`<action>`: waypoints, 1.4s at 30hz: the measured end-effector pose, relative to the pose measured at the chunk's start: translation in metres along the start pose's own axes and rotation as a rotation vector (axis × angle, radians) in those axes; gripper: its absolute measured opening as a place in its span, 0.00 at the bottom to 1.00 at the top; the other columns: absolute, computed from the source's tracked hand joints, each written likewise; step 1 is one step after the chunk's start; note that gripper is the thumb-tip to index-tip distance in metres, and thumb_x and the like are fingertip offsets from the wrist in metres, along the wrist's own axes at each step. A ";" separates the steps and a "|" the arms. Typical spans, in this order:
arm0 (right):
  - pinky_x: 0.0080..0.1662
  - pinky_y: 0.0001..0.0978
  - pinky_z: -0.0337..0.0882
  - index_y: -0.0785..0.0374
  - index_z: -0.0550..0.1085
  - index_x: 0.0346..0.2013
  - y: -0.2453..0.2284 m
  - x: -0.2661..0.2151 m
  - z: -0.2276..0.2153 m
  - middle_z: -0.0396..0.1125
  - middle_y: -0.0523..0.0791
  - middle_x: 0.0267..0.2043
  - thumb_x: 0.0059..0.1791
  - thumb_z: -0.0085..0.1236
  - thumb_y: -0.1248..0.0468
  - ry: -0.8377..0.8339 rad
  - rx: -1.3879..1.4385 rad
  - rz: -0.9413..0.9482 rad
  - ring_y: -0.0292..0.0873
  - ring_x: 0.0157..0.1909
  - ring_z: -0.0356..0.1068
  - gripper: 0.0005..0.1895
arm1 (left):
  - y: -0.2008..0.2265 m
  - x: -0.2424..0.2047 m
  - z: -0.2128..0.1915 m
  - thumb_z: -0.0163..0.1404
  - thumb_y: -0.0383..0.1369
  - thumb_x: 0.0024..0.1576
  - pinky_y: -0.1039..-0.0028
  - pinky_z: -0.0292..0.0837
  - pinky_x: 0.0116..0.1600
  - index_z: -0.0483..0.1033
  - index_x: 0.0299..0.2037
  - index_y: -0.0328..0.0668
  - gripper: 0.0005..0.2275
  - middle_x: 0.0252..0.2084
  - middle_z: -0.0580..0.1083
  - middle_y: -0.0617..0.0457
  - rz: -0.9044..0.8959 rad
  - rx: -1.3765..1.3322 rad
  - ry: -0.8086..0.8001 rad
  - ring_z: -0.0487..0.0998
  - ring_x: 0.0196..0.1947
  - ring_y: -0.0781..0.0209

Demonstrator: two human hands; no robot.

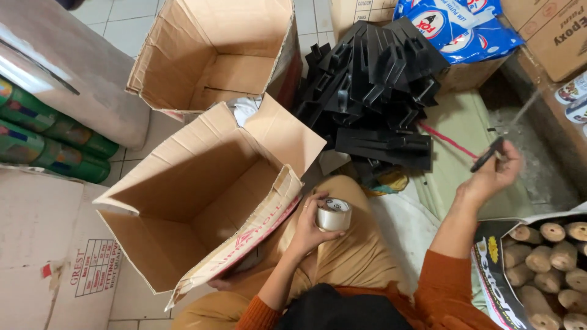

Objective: The person wipes the inside of a cardboard box with a cloth, then folds the flaps. They apply clear packing tape to the box seams using a tape roll and scissors, cutting the tape to seal the box.

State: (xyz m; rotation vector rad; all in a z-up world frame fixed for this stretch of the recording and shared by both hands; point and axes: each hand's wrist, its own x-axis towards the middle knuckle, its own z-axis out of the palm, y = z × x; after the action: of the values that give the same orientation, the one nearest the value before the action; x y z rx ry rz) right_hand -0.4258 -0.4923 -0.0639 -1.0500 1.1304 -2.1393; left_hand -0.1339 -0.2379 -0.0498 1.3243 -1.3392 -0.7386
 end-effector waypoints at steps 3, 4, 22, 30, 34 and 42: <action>0.51 0.42 0.70 0.74 0.65 0.43 -0.102 -0.016 0.019 0.61 0.56 0.46 0.45 0.43 0.91 -0.083 -0.163 -0.554 0.55 0.48 0.64 0.18 | 0.003 -0.005 -0.001 0.63 0.39 0.35 0.63 0.61 0.56 0.64 0.39 0.45 0.25 0.56 0.63 0.44 0.009 0.015 0.009 0.63 0.58 0.49; 0.51 0.42 0.70 0.74 0.65 0.43 -0.123 -0.020 0.021 0.61 0.56 0.46 0.45 0.43 0.91 -0.087 -0.163 -0.553 0.55 0.48 0.64 0.18 | 0.002 -0.008 -0.002 0.63 0.39 0.35 0.63 0.61 0.56 0.64 0.39 0.45 0.25 0.56 0.63 0.44 0.006 0.014 0.012 0.63 0.58 0.49; 0.45 0.30 0.69 0.47 0.76 0.36 -0.032 -0.213 -0.006 0.63 0.38 0.42 0.36 0.61 0.60 -1.070 -0.601 -0.419 0.40 0.42 0.67 0.13 | -0.014 -0.052 -0.021 0.69 0.45 0.26 0.63 0.63 0.54 0.65 0.37 0.46 0.31 0.52 0.71 0.46 -0.089 -0.095 0.306 0.72 0.51 0.47; 0.37 0.33 0.67 0.49 0.76 0.32 -0.071 -0.207 0.015 0.68 0.37 0.33 0.41 0.61 0.56 -1.206 -0.665 -0.551 0.42 0.35 0.67 0.07 | -0.006 -0.064 -0.035 0.65 0.46 0.35 0.59 0.63 0.52 0.63 0.41 0.40 0.30 0.53 0.69 0.40 -0.025 -0.121 0.350 0.70 0.51 0.43; 0.36 0.26 0.70 0.54 0.75 0.40 -0.110 -0.211 0.053 0.69 0.41 0.37 0.39 0.64 0.58 -1.294 -0.223 -0.108 0.40 0.35 0.69 0.16 | 0.022 -0.068 -0.043 0.63 0.43 0.41 0.56 0.63 0.52 0.63 0.42 0.37 0.27 0.53 0.68 0.38 -0.031 -0.116 0.392 0.69 0.51 0.41; 0.19 0.20 0.64 0.63 0.75 0.35 -0.157 -0.248 0.107 0.67 0.44 0.38 0.32 0.70 0.54 -1.670 0.191 0.073 0.33 0.17 0.58 0.23 | 0.057 -0.089 -0.068 0.63 0.41 0.38 0.53 0.63 0.55 0.68 0.36 0.38 0.22 0.50 0.70 0.45 0.075 0.303 0.463 0.65 0.56 0.35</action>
State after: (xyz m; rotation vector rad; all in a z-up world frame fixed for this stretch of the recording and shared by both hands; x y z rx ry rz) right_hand -0.2063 -0.2815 0.0079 -1.9178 0.0911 -0.6328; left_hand -0.1023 -0.1263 -0.0025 1.5575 -1.1396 -0.1582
